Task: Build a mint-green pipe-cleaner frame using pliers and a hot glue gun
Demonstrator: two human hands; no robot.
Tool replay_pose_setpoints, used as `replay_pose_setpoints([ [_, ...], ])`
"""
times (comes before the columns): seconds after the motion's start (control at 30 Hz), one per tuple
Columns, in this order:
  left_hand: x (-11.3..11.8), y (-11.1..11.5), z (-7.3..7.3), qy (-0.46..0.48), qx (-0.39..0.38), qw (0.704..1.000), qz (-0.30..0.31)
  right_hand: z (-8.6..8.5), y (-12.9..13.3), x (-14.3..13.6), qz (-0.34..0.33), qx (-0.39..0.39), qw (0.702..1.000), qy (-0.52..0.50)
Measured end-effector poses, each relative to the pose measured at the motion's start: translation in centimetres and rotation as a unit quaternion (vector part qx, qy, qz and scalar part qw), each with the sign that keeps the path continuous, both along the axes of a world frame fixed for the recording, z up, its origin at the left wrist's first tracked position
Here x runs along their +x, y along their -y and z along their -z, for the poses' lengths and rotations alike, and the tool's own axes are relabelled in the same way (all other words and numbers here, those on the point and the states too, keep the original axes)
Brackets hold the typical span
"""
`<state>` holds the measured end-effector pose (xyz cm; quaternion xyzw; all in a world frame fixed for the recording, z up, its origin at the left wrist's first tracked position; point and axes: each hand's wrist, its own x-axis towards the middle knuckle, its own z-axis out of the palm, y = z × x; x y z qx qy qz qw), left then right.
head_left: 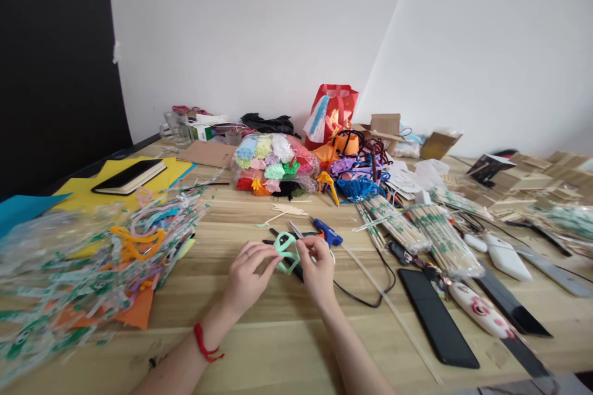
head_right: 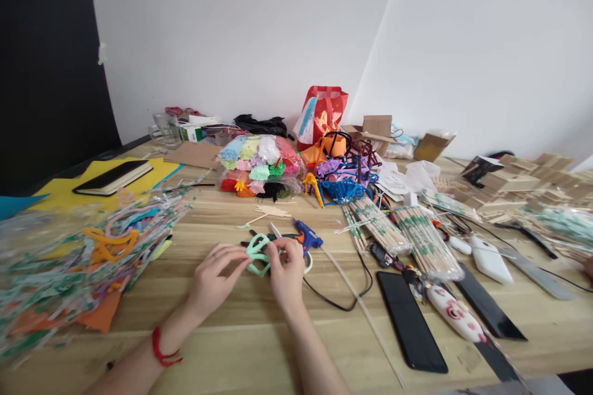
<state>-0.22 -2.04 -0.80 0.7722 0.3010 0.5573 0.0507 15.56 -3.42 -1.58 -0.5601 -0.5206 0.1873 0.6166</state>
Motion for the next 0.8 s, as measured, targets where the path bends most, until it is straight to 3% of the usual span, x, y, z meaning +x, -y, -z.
replay_pose_setpoints([
  [0.53, -0.17, -0.02, -0.10, -0.026, 0.039, 0.999, -0.022, -0.31, 0.24, 0.25, -0.003, 0.007, 1.000, 0.029],
  [0.8, -0.21, -0.02, -0.15, -0.026, 0.034, 0.999, -0.017, -0.97, 0.64, -0.05, -0.019, 0.024, 0.999, -0.040],
])
